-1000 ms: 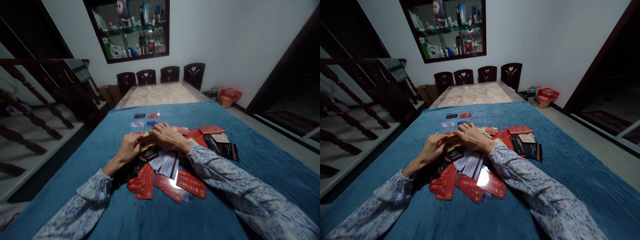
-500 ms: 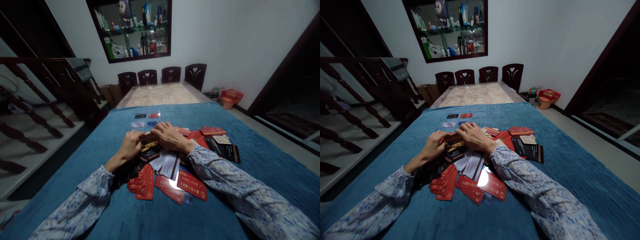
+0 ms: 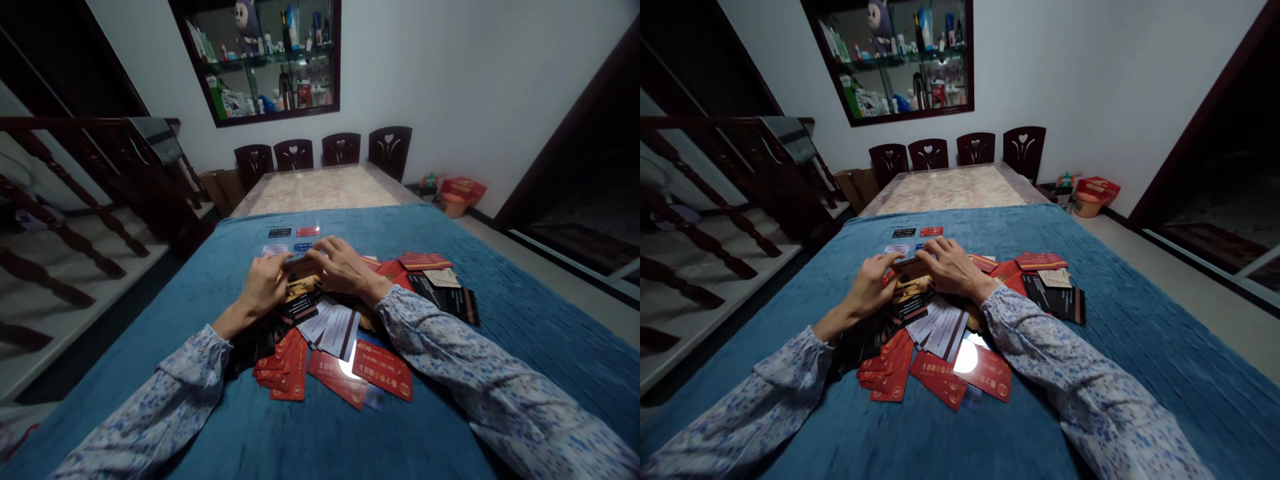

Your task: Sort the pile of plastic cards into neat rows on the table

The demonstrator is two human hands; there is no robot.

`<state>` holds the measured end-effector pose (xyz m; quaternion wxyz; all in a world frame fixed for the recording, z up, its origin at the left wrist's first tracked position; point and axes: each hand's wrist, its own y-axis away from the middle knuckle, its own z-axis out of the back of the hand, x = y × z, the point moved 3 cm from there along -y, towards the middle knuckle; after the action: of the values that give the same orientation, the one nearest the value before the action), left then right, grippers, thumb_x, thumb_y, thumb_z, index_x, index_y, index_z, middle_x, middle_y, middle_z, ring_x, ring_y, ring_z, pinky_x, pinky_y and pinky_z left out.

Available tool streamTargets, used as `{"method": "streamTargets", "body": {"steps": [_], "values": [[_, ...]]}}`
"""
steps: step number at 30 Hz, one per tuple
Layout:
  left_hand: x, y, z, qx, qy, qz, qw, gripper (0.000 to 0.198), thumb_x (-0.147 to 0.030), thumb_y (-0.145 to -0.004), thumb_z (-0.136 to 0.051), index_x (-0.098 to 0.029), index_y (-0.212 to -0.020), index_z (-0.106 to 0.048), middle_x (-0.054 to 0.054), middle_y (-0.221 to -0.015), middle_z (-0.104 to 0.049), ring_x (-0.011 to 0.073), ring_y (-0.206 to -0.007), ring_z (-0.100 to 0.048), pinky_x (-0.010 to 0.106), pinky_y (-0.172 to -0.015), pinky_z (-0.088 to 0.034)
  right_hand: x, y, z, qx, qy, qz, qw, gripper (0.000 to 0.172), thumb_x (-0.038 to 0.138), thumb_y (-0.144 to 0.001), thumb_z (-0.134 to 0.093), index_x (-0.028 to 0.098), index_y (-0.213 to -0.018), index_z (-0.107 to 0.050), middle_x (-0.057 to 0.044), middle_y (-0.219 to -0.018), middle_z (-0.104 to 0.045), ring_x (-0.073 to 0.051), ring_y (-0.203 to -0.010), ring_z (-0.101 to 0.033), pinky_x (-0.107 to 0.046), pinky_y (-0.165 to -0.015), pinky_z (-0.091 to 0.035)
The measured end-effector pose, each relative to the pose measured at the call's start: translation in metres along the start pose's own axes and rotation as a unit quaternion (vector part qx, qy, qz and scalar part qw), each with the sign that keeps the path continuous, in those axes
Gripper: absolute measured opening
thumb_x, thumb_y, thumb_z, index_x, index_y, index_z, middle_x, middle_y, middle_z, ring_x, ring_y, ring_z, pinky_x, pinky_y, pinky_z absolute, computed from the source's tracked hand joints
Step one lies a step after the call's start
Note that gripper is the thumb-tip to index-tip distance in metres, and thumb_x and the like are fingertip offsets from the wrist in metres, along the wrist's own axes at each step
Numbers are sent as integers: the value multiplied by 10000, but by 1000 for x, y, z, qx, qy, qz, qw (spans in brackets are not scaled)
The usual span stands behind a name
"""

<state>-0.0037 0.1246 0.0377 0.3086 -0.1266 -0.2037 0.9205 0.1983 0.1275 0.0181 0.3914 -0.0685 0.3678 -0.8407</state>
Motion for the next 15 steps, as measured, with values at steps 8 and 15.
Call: {"method": "streamTargets", "body": {"steps": [8, 15], "values": [[-9, 0, 0, -2, -74, -32, 997, 372, -160, -860, -581, -158, -1232, -596, 149, -1203, -691, 308, -1111, -610, 435, -908, -480, -5, 0, 4, 1, 3, 0, 1000, 392, 237, -903, -550, 108, -1270, -605, -183, -1165, -585, -298, -1041, -441, -413, -813, -389], [-9, -6, 1, -27, -126, -74, 989, 461, -190, -849, -618, -149, -1305, -566, 188, -1325, -611, 340, -1191, -562, 461, -936, -470, -13, 0, 10, 0, 7, -2, 1000, 351, 278, -945, -552, 134, -1261, -598, -174, -1160, -595, -291, -1047, -457, -401, -805, -396]]}}
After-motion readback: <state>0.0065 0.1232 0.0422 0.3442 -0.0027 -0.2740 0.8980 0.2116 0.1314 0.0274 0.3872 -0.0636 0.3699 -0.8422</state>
